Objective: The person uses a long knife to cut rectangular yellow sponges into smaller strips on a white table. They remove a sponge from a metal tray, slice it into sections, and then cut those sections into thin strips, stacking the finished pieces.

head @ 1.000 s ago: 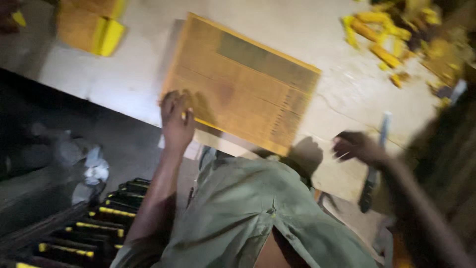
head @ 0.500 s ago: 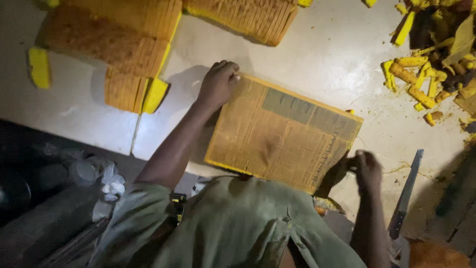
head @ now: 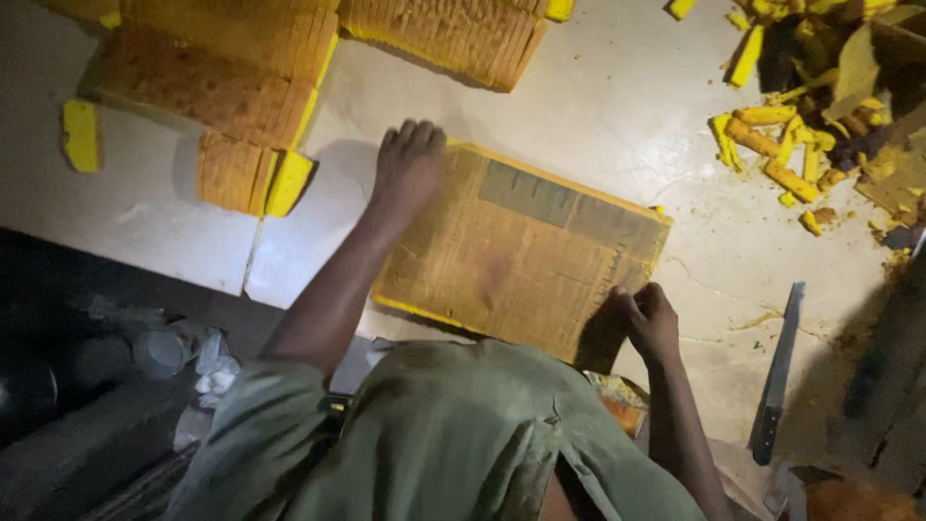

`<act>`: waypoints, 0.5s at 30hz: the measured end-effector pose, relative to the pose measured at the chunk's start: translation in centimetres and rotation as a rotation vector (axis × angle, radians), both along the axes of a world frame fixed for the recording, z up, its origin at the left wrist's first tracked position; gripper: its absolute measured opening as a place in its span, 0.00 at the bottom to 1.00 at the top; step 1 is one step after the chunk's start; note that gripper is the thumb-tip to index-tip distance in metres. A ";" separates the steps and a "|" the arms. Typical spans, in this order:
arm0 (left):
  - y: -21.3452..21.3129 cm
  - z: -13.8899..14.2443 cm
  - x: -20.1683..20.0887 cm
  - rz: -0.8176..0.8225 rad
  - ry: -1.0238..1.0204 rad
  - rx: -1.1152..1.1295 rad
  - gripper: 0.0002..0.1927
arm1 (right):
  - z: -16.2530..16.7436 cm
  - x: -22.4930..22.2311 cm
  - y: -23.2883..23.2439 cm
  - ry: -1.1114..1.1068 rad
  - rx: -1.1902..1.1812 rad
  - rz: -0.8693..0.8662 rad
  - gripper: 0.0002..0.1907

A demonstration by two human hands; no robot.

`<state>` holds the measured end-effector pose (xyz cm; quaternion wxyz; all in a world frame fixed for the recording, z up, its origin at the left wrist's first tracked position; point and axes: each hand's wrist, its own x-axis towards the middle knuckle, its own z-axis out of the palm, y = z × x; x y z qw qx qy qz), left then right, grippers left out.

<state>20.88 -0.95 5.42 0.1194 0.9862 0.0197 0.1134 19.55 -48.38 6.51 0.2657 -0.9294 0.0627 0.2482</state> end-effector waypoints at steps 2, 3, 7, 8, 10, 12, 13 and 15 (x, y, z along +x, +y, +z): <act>-3.5 0.4 -3.6 -0.022 -0.133 -0.027 0.18 | 1.7 -0.3 0.5 -0.484 -0.074 0.233 0.26; -5.7 0.7 -5.5 -0.041 -0.199 -0.097 0.24 | 2.7 -0.8 0.7 -0.723 -0.108 0.350 0.28; -17.4 3.6 -11.6 -0.093 0.285 -0.536 0.08 | 6.7 -3.6 1.5 -0.444 0.378 0.220 0.28; -20.5 4.7 -12.9 -0.125 0.289 -0.623 0.07 | 7.4 -4.4 1.5 -0.385 0.493 0.267 0.31; -25.7 7.0 -14.3 -0.199 0.339 -0.808 0.06 | 8.3 -5.5 1.0 -0.597 0.409 0.628 0.36; -29.9 9.1 -15.4 -0.283 0.454 -1.016 0.07 | 8.2 -5.7 0.0 -0.611 0.465 0.695 0.36; -31.3 9.9 -15.7 -0.302 0.476 -1.082 0.07 | 7.9 -5.3 -0.9 -0.614 0.489 0.725 0.37; -33.1 10.9 -16.1 -0.350 0.525 -1.218 0.07 | 7.0 -3.3 -3.2 -0.596 0.553 0.710 0.21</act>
